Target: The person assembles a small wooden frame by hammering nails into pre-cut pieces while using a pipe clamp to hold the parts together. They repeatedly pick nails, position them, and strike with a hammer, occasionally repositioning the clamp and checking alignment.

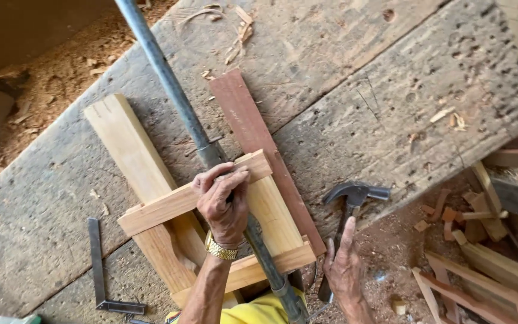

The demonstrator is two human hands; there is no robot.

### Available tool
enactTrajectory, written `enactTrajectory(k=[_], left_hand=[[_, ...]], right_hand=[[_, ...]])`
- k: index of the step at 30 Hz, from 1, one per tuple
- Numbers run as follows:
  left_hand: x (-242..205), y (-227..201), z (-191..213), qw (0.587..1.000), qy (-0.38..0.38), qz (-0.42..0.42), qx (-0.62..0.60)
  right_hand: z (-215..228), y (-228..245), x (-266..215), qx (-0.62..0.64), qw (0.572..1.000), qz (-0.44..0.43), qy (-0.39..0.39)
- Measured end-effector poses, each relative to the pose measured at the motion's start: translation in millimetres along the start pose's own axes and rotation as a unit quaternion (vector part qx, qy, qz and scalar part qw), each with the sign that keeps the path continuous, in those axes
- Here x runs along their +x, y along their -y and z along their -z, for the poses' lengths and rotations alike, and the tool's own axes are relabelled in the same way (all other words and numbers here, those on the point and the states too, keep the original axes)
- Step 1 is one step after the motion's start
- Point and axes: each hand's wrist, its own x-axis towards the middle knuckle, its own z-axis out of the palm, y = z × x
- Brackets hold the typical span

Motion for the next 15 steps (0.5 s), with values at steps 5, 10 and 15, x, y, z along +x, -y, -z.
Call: enactTrajectory(k=[5, 10, 15], left_hand=[[2.2, 2.1, -0.6, 1.000, -0.009, 0.007, 0.000], [2.2, 9.8, -1.6, 0.999, -0.029, 0.034, -0.017], [-0.7, 17.7, -4.1, 0.999, -0.032, 0.014, -0.004]], right_hand=[[5.8, 4.8, -3.5, -0.046, 0.992, -0.093, 0.069], [19.0, 40.9, 9.5, 0.072, 0.978, -0.183, 0.066], [25.4, 47.5, 2.8, 0.069, 0.899, -0.433, -0.017]])
